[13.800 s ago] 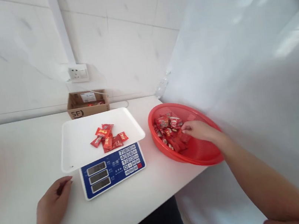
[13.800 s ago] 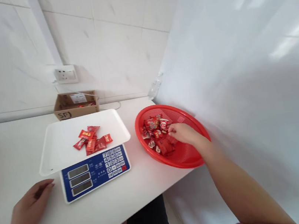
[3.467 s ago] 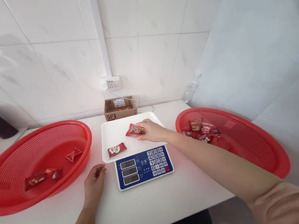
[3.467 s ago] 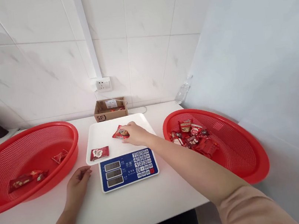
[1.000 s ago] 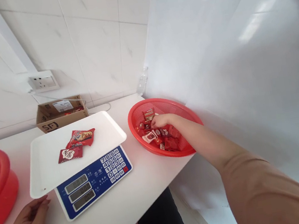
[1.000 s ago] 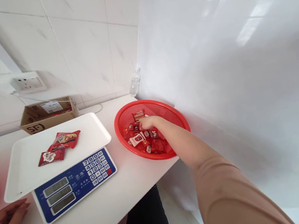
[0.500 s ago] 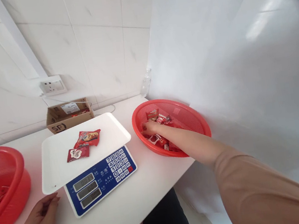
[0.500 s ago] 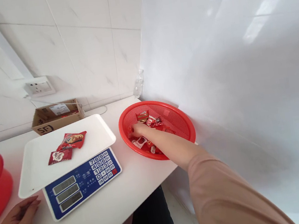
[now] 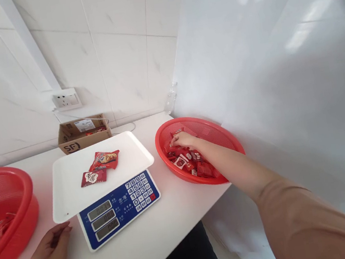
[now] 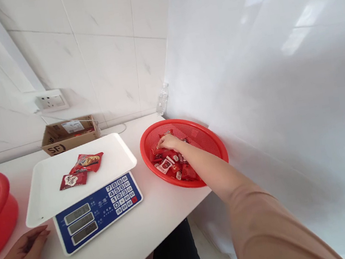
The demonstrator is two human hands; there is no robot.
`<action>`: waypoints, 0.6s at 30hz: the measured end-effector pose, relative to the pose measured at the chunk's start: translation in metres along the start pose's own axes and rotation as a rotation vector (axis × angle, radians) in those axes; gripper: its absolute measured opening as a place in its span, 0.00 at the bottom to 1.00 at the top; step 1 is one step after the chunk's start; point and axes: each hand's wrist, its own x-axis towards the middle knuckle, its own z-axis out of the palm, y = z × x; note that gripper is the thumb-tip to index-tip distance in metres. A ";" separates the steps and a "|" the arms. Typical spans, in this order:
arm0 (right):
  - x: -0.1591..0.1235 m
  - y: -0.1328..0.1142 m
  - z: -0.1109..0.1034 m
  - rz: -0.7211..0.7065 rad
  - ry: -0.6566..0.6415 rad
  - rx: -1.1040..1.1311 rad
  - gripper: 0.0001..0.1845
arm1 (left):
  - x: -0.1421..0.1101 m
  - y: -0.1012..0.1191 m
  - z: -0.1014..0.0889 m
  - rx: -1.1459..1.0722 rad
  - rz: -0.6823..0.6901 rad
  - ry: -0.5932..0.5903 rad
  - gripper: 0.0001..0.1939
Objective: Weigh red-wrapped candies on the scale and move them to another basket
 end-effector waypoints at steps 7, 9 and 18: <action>-0.022 -0.059 -0.017 -0.196 0.051 0.405 0.07 | 0.003 0.006 -0.006 -0.118 -0.035 -0.168 0.17; -0.032 -0.082 -0.006 -0.302 -0.059 0.527 0.09 | 0.002 0.005 -0.006 -0.154 -0.019 -0.162 0.18; -0.055 -0.153 0.069 -0.402 -0.327 0.308 0.12 | -0.001 -0.001 -0.003 -0.210 0.030 -0.158 0.18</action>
